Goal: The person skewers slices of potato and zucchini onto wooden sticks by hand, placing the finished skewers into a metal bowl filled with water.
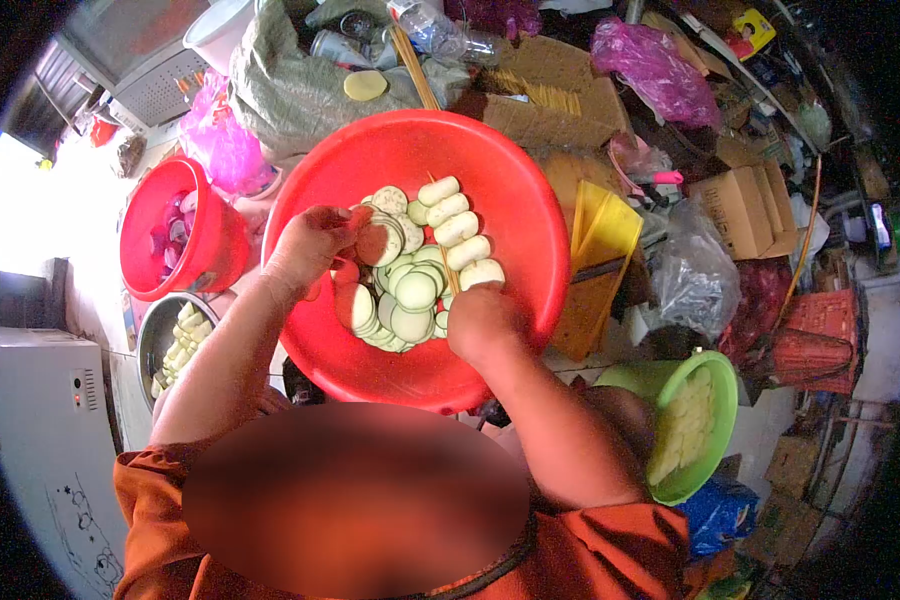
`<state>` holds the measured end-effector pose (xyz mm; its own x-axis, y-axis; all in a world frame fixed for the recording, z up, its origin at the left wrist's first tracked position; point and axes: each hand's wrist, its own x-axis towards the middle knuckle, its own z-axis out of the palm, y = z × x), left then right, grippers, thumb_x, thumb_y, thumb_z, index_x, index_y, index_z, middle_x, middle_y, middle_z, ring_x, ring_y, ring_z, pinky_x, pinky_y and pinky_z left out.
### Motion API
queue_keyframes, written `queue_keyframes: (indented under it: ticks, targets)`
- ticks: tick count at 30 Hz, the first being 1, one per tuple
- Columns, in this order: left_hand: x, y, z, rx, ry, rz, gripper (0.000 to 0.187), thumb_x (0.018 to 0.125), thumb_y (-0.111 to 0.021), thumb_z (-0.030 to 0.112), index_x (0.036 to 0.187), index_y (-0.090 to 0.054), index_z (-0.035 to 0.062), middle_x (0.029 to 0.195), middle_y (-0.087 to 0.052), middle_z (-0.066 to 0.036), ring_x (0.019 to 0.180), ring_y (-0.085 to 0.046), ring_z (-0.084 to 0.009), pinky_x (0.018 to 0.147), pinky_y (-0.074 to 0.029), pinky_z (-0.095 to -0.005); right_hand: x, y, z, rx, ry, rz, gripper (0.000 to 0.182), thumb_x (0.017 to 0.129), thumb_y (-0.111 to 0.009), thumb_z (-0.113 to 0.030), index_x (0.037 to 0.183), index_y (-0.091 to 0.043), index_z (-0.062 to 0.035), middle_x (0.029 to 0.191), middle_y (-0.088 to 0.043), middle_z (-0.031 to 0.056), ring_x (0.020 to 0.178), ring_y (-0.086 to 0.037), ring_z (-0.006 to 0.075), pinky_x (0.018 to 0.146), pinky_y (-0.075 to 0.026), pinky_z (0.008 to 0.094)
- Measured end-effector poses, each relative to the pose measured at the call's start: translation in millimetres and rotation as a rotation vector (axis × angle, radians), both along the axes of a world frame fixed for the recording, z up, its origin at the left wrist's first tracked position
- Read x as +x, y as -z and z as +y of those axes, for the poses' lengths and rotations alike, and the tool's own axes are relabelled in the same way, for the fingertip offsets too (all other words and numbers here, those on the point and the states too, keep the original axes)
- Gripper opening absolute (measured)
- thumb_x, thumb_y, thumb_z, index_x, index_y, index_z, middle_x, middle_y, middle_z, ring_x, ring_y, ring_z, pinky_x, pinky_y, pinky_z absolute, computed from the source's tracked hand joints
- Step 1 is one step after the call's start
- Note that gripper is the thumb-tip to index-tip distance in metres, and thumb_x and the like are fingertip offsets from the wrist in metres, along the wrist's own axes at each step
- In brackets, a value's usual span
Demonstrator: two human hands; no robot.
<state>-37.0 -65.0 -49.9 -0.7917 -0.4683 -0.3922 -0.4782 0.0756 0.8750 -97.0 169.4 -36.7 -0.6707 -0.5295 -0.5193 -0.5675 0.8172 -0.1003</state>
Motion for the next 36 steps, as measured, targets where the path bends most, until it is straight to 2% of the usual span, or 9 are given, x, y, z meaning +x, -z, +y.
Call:
queue_keyframes:
  ticks: [5, 10, 16, 18, 19, 29, 32, 34, 36]
  targets:
    - [-4, 20, 2, -0.393, 0.166, -0.053, 0.032, 0.084, -0.057, 0.022, 0.109, -0.060, 0.0036, 0.099, -0.065, -0.018, 0.094, -0.063, -0.0285, 0.080, -0.049, -0.0349, 2, -20, -1, -0.001, 0.077, -0.042, 0.022, 0.076, -0.053, -0.009, 0.088, -0.066, 0.0050, 0.092, -0.063, 0.0266, 0.084, -0.064, 0.0382, 0.076, -0.051, 0.0440]
    - [-7, -11, 15, -0.540, 0.250, -0.154, 0.034, 0.083, -0.056, 0.027, 0.108, -0.061, 0.0049, 0.100, -0.064, -0.020, 0.097, -0.060, -0.0349, 0.084, -0.048, -0.0379, 4, -49, 6, -0.275, 0.030, -0.194, 0.029, 0.078, -0.062, -0.027, 0.074, -0.066, 0.0014, 0.071, -0.063, 0.0221, 0.071, -0.065, 0.0334, 0.067, -0.050, 0.0424]
    - [-12, -53, 39, 0.122, 0.171, -0.231, 0.029, 0.089, -0.055, 0.027, 0.101, -0.061, 0.0016, 0.076, -0.065, -0.010, 0.056, -0.059, -0.0153, 0.049, -0.047, -0.0273, 16, -65, 21, -0.541, 0.215, -0.535, 0.026, 0.083, -0.061, -0.024, 0.077, -0.065, 0.0013, 0.062, -0.062, 0.0121, 0.057, -0.059, 0.0161, 0.057, -0.047, 0.0324]
    - [-10, -59, 45, 0.431, 0.166, -0.284, 0.027, 0.092, -0.052, 0.027, 0.100, -0.061, 0.0038, 0.071, -0.062, -0.007, 0.045, -0.051, -0.0096, 0.039, -0.038, -0.0219, 23, -61, 25, -0.606, 0.192, -0.576, 0.028, 0.081, -0.062, -0.026, 0.076, -0.065, 0.0007, 0.065, -0.062, 0.0163, 0.061, -0.061, 0.0252, 0.060, -0.048, 0.0364]
    - [-9, -51, 46, 0.429, 0.171, -0.287, 0.027, 0.092, -0.052, 0.027, 0.100, -0.061, 0.0038, 0.071, -0.062, -0.007, 0.045, -0.051, -0.0096, 0.039, -0.038, -0.0219, 25, -60, 27, -0.669, 0.170, -0.614, 0.029, 0.079, -0.062, -0.029, 0.076, -0.065, 0.0001, 0.068, -0.062, 0.0205, 0.065, -0.063, 0.0344, 0.063, -0.050, 0.0404]
    - [-16, -67, 62, 0.573, 0.093, 0.017, 0.028, 0.093, -0.051, 0.029, 0.098, -0.057, 0.0026, 0.071, -0.060, -0.006, 0.050, -0.054, -0.0117, 0.045, -0.044, -0.0235, 23, -57, 24, -0.879, 0.559, -0.738, 0.020, 0.085, -0.056, -0.016, 0.094, -0.062, -0.0001, 0.065, -0.062, 0.0102, 0.049, -0.059, 0.0154, 0.048, -0.049, 0.0300]
    - [-22, -54, 26, 0.471, -0.003, 0.096, 0.024, 0.093, -0.052, 0.023, 0.101, -0.057, 0.0015, 0.075, -0.060, -0.006, 0.063, -0.061, -0.0168, 0.056, -0.050, -0.0279, 13, -65, 28, -0.946, 0.543, -0.677, 0.025, 0.087, -0.050, -0.012, 0.108, -0.057, 0.0008, 0.065, -0.061, 0.0087, 0.045, -0.055, 0.0126, 0.042, -0.045, 0.0262]
    - [-24, -8, 6, -0.367, 0.104, 0.169, 0.025, 0.086, -0.058, 0.017, 0.107, -0.057, 0.0031, 0.078, -0.062, -0.009, 0.081, -0.065, -0.0263, 0.070, -0.052, -0.0346, 10, -59, 31, -1.027, 0.572, -0.648, 0.031, 0.087, -0.048, -0.010, 0.115, -0.051, 0.0029, 0.066, -0.061, 0.0098, 0.042, -0.051, 0.0119, 0.040, -0.042, 0.0260]
    - [-21, 9, 9, -0.580, 0.239, 0.038, 0.031, 0.081, -0.061, 0.015, 0.110, -0.056, 0.0060, 0.084, -0.063, -0.011, 0.087, -0.064, -0.0300, 0.075, -0.051, -0.0371, 11, -60, 30, -1.022, 0.563, -0.638, 0.031, 0.087, -0.048, -0.010, 0.115, -0.050, 0.0036, 0.066, -0.061, 0.0099, 0.042, -0.051, 0.0114, 0.040, -0.043, 0.0258]
